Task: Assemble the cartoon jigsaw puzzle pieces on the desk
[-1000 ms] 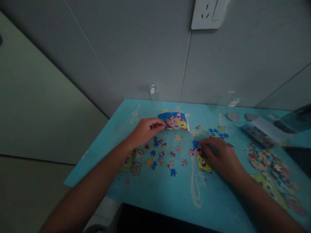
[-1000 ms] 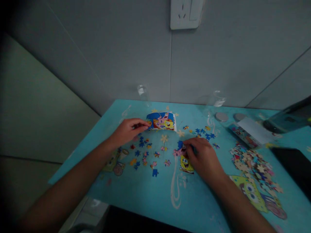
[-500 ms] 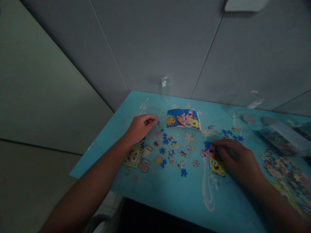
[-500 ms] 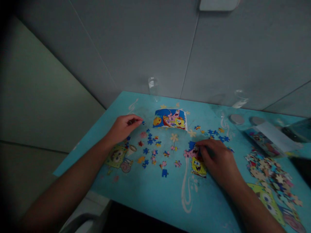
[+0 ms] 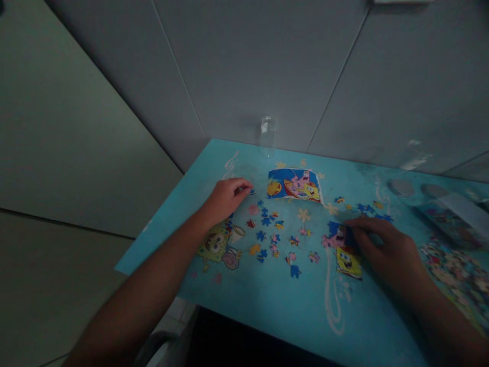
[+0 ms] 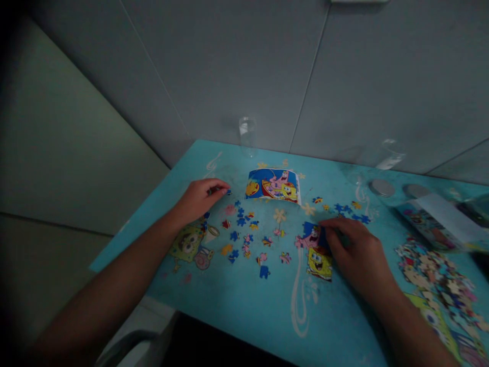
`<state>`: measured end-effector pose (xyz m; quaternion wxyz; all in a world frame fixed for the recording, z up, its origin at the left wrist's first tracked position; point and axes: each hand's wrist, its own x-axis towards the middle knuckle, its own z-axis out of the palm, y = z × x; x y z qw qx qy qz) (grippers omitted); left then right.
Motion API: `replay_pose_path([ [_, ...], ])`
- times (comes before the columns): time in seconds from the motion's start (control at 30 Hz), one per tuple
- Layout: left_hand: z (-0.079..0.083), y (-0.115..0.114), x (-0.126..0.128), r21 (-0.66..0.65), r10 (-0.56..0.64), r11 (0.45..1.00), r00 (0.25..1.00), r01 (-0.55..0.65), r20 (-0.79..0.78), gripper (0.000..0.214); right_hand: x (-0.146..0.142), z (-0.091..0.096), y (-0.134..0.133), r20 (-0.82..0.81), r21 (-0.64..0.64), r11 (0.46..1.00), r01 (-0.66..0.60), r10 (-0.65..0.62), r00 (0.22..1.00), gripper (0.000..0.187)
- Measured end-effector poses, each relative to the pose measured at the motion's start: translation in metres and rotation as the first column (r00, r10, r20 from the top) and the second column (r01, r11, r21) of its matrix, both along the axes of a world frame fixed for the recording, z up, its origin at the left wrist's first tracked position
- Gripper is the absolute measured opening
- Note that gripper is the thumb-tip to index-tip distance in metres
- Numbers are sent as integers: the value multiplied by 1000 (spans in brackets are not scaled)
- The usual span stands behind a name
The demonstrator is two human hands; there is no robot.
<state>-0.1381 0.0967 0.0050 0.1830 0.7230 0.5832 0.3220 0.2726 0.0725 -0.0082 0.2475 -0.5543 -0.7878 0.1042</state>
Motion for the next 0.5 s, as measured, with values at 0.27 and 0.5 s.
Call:
replay_pose_path([
  [0.27,-1,1,-2,24,10,1000,1000,-9,-10,15,-2,1,-1,-25,-2,1000,2,-2,1000,21],
  [0.5,-4,2,-2,22,3,1000,1000,-3,-22,17,-1,2,0,0,-5,1000,7,-7,1000,21],
])
